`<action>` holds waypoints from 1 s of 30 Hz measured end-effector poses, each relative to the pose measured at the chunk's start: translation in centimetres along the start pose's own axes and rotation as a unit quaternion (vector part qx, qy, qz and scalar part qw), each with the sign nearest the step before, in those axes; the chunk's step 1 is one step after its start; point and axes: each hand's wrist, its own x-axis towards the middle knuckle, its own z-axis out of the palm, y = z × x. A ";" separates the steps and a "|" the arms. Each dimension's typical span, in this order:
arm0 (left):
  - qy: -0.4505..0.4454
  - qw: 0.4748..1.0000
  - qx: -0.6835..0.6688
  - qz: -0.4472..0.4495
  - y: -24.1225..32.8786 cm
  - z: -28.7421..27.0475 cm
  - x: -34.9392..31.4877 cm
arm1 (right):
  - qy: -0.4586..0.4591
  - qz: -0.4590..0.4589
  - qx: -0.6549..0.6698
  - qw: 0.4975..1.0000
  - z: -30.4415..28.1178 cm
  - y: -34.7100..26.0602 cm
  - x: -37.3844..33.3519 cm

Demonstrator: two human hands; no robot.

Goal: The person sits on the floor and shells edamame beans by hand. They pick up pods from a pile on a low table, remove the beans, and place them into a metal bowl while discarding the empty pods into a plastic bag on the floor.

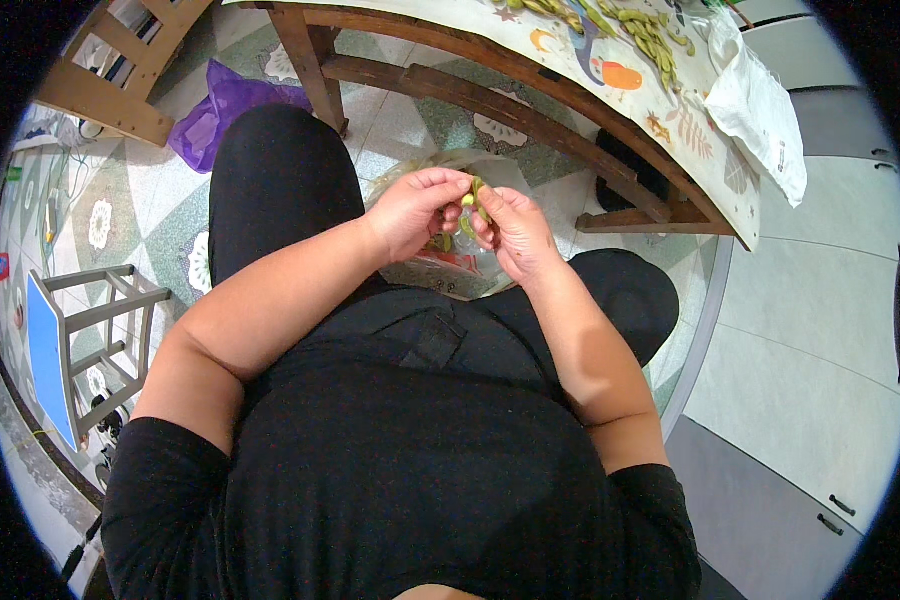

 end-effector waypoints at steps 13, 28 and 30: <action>0.054 0.988 -0.134 -0.053 -1.3 -0.7 1.1 | 0.009 -0.018 -0.058 0.998 0.3 0.4 0.2; 0.065 0.997 0.021 -0.031 -0.7 -0.1 0.1 | -0.020 0.058 0.066 0.996 -0.3 -0.2 -0.3; 0.072 0.997 0.015 -0.014 -0.6 -0.1 0.3 | -0.021 0.047 0.045 0.998 0.0 -0.3 -0.3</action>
